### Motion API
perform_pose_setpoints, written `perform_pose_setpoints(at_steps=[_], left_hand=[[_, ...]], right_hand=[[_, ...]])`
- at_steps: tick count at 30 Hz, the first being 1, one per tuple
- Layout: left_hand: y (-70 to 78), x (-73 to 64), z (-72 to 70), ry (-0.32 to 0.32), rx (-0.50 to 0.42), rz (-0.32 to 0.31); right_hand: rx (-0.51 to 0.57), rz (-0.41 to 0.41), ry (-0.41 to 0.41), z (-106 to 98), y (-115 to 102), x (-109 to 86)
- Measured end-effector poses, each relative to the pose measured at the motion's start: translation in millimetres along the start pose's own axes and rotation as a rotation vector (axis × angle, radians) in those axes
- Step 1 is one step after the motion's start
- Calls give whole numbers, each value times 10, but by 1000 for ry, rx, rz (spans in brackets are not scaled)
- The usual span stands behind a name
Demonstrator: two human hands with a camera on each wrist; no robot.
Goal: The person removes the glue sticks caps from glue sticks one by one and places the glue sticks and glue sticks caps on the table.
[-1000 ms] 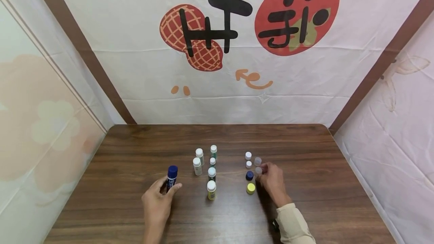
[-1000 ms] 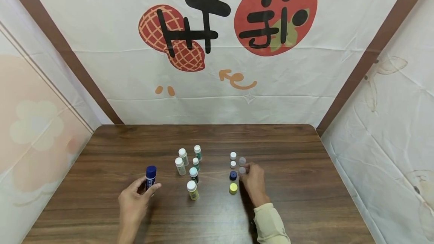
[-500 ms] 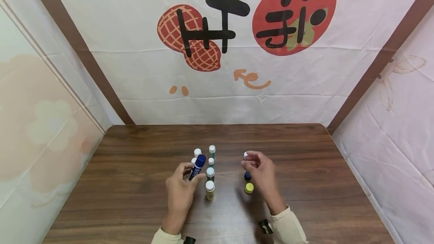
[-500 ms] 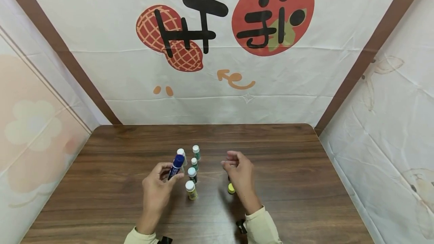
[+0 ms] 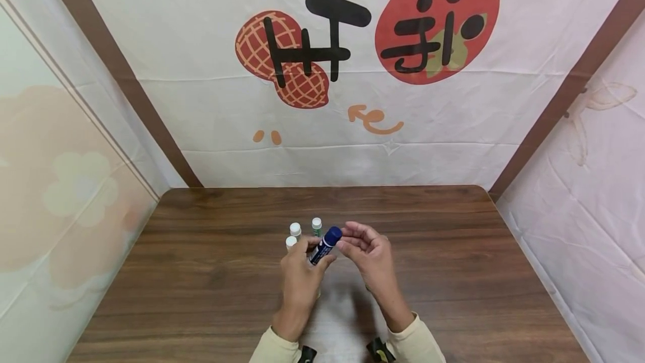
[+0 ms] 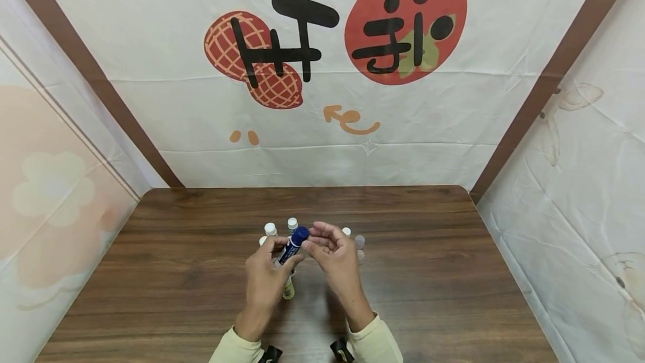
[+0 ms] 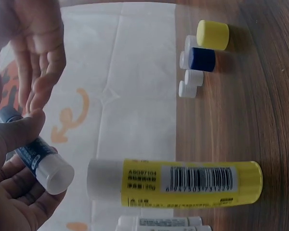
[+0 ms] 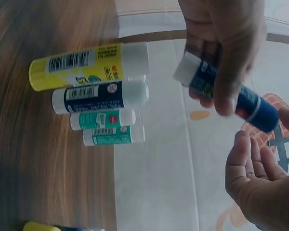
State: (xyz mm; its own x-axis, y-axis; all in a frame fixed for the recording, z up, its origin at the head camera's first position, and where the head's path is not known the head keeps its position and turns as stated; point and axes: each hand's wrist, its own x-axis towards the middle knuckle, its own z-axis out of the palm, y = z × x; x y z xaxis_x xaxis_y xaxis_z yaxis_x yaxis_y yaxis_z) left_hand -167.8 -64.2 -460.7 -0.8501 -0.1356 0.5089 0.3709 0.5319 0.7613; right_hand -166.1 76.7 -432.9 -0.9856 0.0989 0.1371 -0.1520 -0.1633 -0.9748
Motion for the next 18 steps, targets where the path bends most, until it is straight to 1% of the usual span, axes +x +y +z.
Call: perform_pose_setpoints(at_steps=[3,7,9,10,12,14,18], left_hand=[[24,-19,48,36,73,65],[33,-39,115,94,170,214],[30,-49,139,120,208,273],[27,-53,148,130,225,292],[25,-63,155,144,247,309],[21,-67,157,156,250,322],[23,-65,136,148,245,338]], right_hand=[[6,32,13,21,15,-6],[11,70,46,37,42,-9],[15,72,69,47,56,-11],[16,72,80,54,62,-15],[21,74,105,64,75,-24],[23,74,124,70,88,-34],[28,65,141,66,107,-46]])
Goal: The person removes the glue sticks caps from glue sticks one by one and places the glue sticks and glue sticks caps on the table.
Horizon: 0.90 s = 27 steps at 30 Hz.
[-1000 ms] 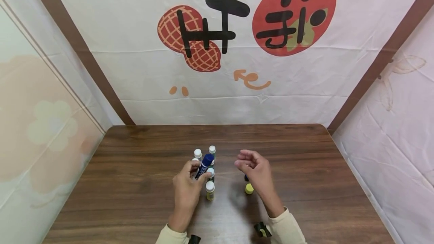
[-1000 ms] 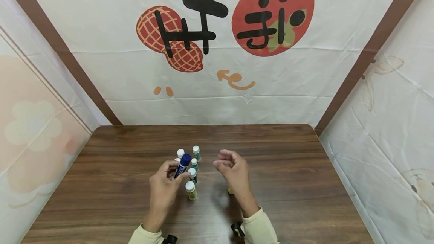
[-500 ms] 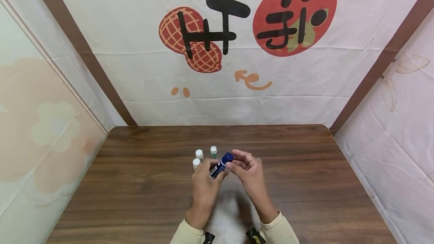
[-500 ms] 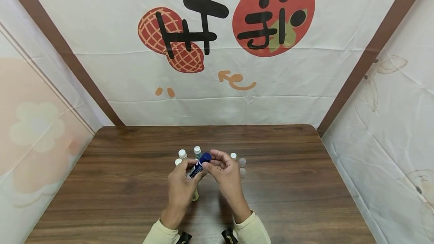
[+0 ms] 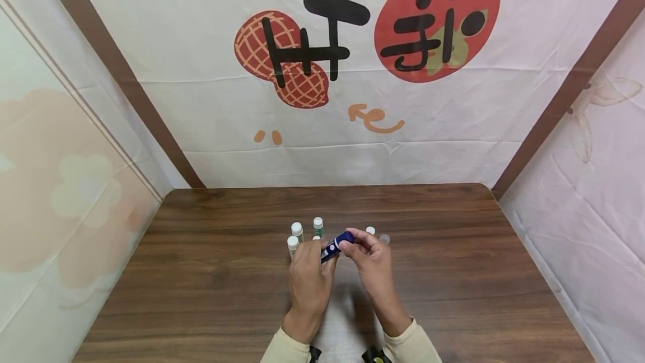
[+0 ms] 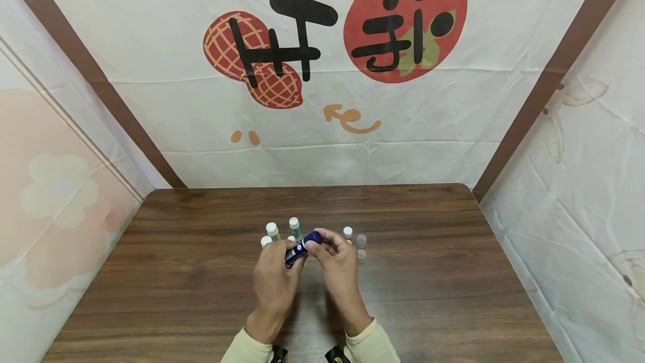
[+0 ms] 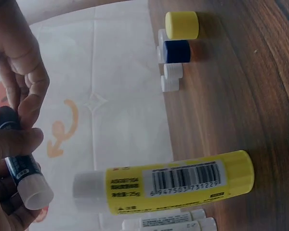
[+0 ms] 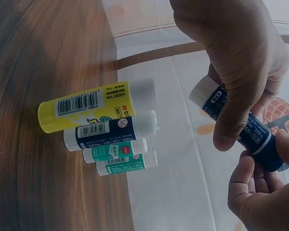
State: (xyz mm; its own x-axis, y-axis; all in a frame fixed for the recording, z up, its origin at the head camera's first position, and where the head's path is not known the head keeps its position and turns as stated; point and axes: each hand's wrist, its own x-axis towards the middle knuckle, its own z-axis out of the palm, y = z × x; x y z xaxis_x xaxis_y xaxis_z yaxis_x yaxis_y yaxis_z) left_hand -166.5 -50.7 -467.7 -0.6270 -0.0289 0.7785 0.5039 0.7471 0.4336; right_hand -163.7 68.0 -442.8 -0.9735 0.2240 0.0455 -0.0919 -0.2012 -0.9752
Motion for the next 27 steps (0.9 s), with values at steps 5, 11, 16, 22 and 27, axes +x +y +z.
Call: perform_pose_setpoints(at_steps=[5,11,16,22,27], left_hand=[[-25,-15,-66,-6,-33,14],[-168,-46,-198,36,-68,-60],[-342,-44,-314,81,-93,-204],[-487,-57,-416,116,-133,-352],[-559,-94,-462,126,-172,-395]], right_hand=[[21,-22,-25,-38,-11,0],[-28,-79,27,-232,-70,73],[-75,-70,94,-447,-65,155],[-162,-46,160,-653,-33,198],[-221,-17,189,-780,-3,185]])
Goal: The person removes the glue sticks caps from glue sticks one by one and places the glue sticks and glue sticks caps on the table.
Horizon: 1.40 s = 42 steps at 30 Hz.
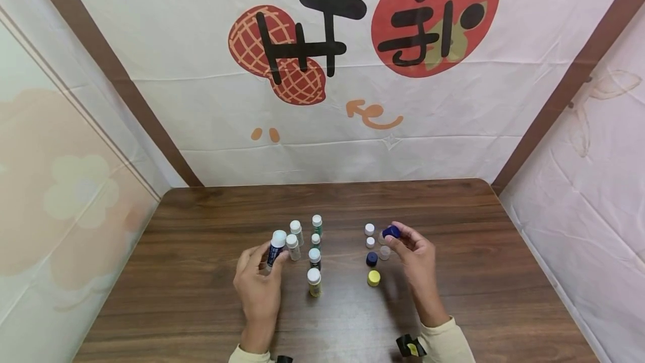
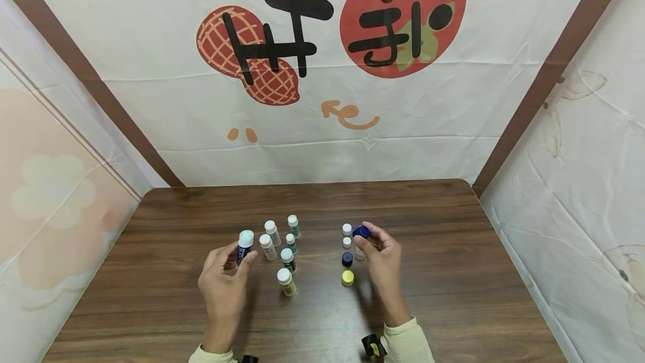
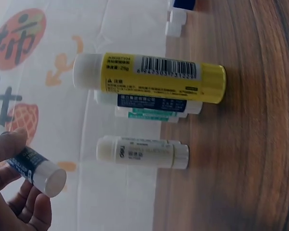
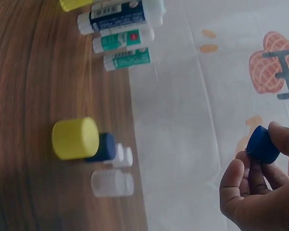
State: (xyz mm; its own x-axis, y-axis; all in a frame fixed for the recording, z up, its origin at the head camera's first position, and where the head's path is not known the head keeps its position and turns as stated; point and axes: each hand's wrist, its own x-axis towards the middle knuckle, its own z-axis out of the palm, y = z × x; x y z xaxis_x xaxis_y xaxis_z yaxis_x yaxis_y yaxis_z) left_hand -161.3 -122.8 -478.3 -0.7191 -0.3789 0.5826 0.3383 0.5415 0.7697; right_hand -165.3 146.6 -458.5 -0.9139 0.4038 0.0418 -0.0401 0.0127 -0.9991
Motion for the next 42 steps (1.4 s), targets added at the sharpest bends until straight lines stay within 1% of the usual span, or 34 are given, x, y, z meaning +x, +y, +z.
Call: perform_pose_setpoints(at_steps=[4,7,12,19,23,27,29,33,35,37,39,42], left_hand=[[-55,-12,-40,7,-1,-34],[-93,-20,-69,11,5,-57],[-136,-35,-96,8,18,-92],[-190,-83,-103,-20,37,-152],[-219,-120,-87,-50,54,-191],[-254,-159,-45,-105,64,-227],[-269,-177,-21,-138,71,-244],[-291,-199,36,-208,111,-275],[-293,-205,64,-241,129,-287],[-300,-214,91,-269,135,-301],[-305,-223,114,-287,140,-309],[-319,-233,147,-302,121,-317]], right_hand=[[-28,-3,11,-93,61,9],[-37,-10,40,-161,107,16],[-36,13,88,-240,175,17],[-151,55,93,-314,311,-7],[-205,73,88,-332,391,-25],[-291,95,53,-313,464,-42],[-326,110,17,-292,510,-40],[-406,109,-53,-240,604,-7],[-475,89,-79,-219,638,6],[-557,75,-87,-201,664,17],[-625,53,-101,-190,687,29],[-683,30,-122,-175,711,41]])
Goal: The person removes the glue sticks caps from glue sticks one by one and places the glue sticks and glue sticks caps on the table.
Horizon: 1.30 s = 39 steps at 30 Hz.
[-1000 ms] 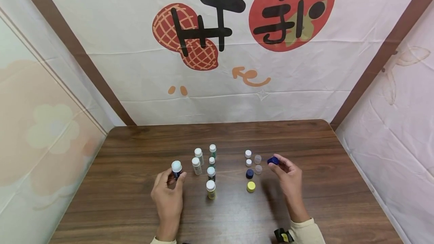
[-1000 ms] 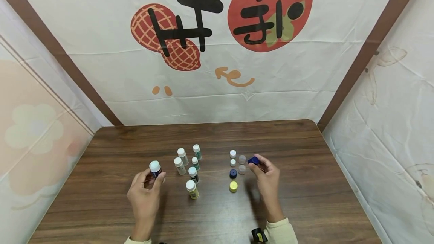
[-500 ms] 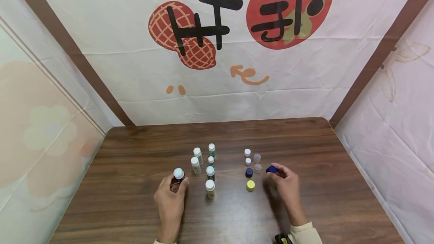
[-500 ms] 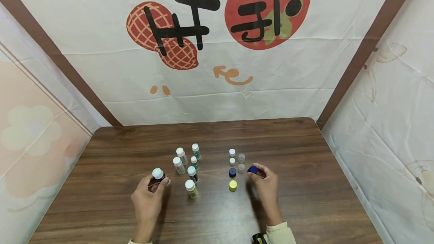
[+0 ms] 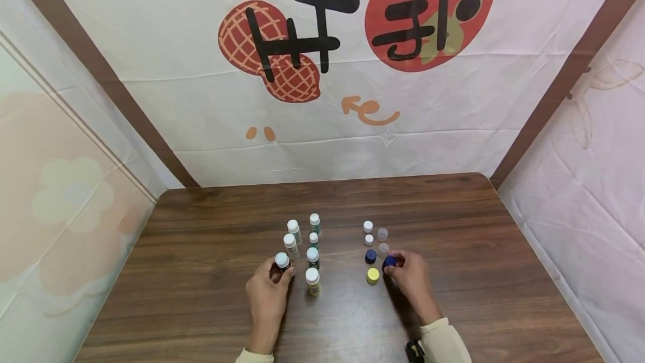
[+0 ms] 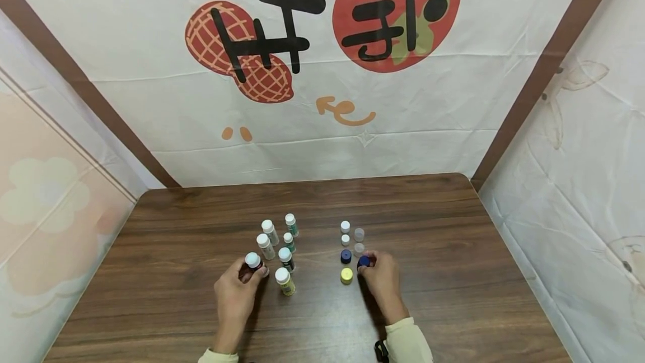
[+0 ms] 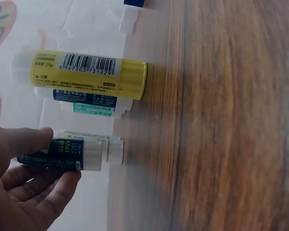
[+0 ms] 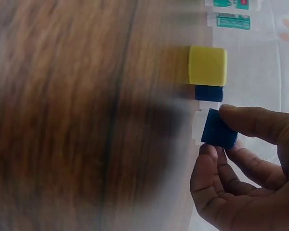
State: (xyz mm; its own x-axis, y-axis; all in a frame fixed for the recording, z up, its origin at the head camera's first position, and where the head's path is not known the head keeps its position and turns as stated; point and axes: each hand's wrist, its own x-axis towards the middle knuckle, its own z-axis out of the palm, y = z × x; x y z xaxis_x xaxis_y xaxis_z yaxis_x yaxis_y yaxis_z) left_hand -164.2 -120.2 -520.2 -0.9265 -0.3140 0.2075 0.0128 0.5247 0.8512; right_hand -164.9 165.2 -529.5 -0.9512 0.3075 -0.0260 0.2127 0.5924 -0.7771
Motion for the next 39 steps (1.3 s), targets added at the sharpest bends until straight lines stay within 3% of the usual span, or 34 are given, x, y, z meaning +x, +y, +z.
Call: perform_pose_setpoints(at_steps=[11,39], left_hand=[[8,26,68,-21,-73,-3],[-49,34,153,-50,-61,-28]], right_hand=[[-92,-35,-4,49,6,27],[-96,-42,-7,129,19,48]])
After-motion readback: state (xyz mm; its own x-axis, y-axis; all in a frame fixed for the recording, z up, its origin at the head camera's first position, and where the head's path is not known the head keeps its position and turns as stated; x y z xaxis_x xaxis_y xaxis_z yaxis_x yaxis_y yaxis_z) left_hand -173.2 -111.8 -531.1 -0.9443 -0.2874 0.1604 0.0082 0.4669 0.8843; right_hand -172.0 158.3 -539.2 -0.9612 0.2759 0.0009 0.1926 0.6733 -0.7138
